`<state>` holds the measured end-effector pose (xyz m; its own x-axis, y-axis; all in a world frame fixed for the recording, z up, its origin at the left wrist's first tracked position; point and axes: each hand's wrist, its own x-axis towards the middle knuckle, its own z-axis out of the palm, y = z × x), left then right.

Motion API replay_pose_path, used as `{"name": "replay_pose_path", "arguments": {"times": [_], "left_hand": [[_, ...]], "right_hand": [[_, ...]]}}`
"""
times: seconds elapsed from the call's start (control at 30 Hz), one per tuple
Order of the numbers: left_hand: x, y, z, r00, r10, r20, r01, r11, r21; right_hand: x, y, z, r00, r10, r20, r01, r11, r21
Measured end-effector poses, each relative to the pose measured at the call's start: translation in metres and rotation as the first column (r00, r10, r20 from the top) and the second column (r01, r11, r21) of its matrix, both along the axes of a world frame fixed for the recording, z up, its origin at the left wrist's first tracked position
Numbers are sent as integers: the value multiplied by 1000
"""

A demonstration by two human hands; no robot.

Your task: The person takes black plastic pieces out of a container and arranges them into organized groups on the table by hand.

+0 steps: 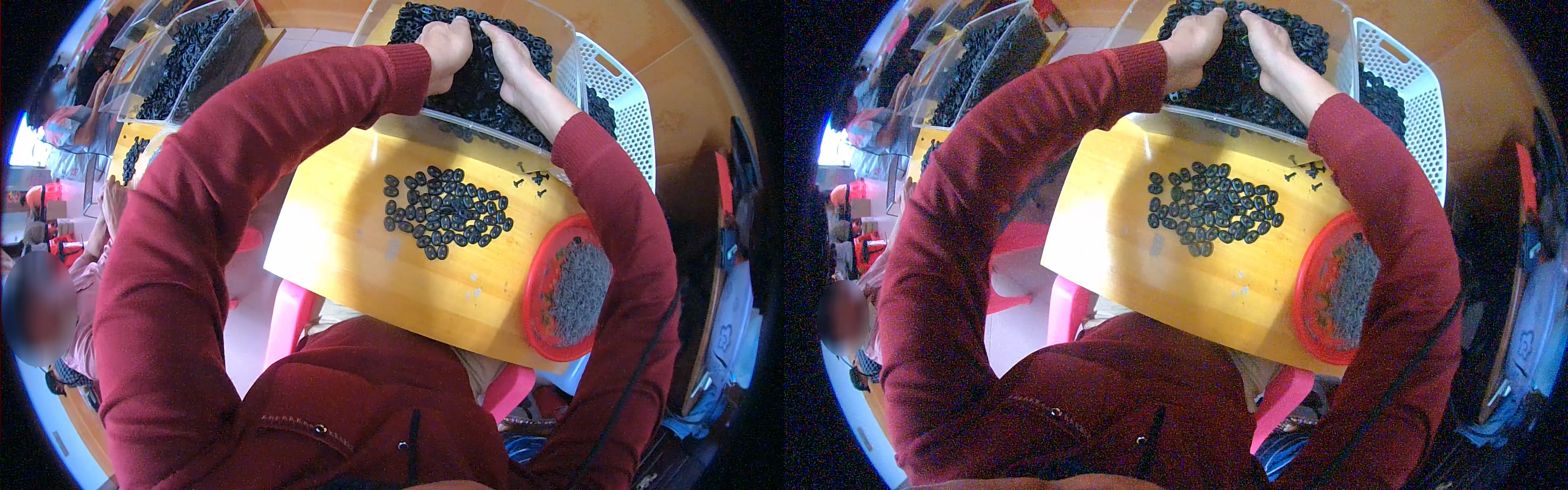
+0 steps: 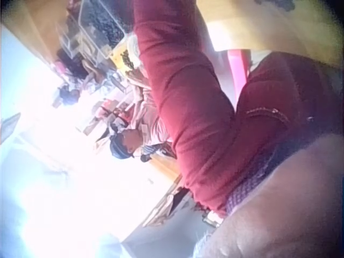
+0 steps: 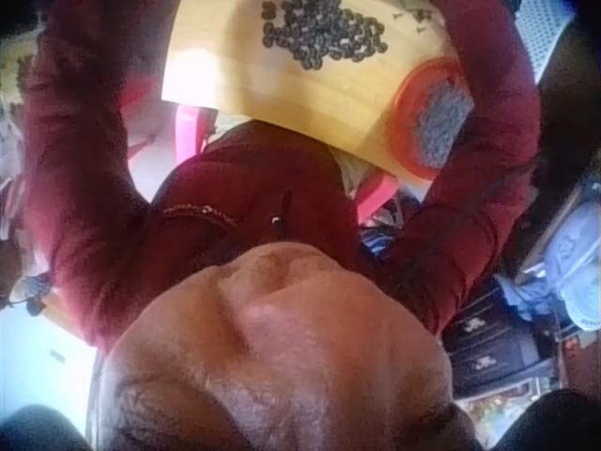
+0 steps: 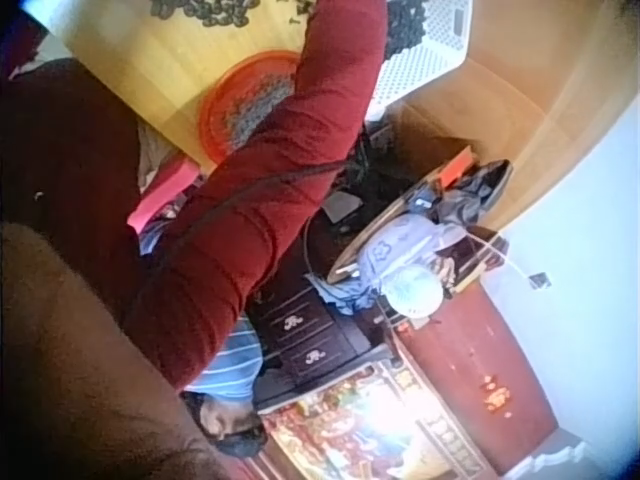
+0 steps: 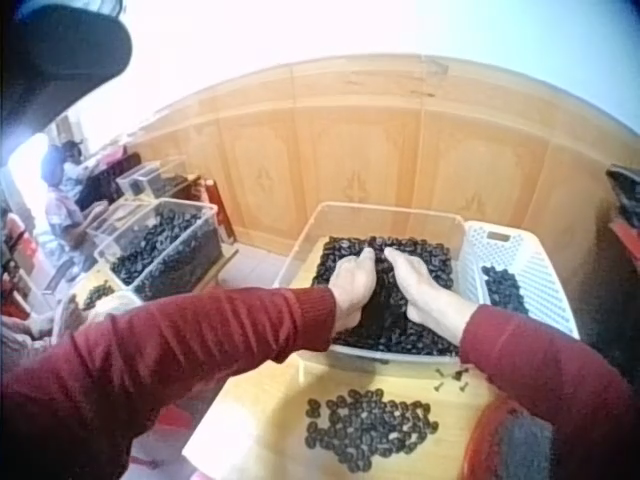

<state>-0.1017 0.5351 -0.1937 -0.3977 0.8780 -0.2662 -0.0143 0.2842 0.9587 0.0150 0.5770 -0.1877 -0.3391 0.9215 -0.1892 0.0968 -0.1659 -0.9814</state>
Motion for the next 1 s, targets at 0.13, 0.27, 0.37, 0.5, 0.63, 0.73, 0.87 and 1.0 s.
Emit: {"name": "replay_pose_path", "arguments": {"times": [0.13, 0.27, 0.37, 0.5, 0.63, 0.73, 0.87, 1.0], "left_hand": [[16, -12, 24, 988, 112, 107, -119, 991, 57], [50, -23, 54, 927, 205, 313, -247, 964, 102], [41, -1, 37, 916, 343, 206, -372, 920, 122], [45, 2, 33, 837, 99, 538, -299, 906, 299], [38, -3, 33, 823, 165, 543, -376, 876, 303], [23, -9, 28, 770, 189, 609, -466, 819, 336], [102, 10, 61, 666, 50, 745, -407, 861, 305], [40, 0, 37, 684, 163, 711, -520, 792, 320]], "right_hand": [[-3, 15, -9, 994, -64, -89, 69, 996, 48], [11, 49, -23, 982, -121, -144, 135, 986, 96], [-5, 42, -15, 968, -173, -181, 201, 967, 155], [-2, 22, 2, 967, -209, -145, 242, 932, 271], [-12, 4, 18, 965, -262, 19, 227, 868, 442], [-42, 26, -10, 973, -232, 13, 168, 741, 650], [105, 173, -80, 694, -713, -96, -99, -226, 969], [-22, 25, 3, 932, -350, 98, 112, 531, 840]]}}
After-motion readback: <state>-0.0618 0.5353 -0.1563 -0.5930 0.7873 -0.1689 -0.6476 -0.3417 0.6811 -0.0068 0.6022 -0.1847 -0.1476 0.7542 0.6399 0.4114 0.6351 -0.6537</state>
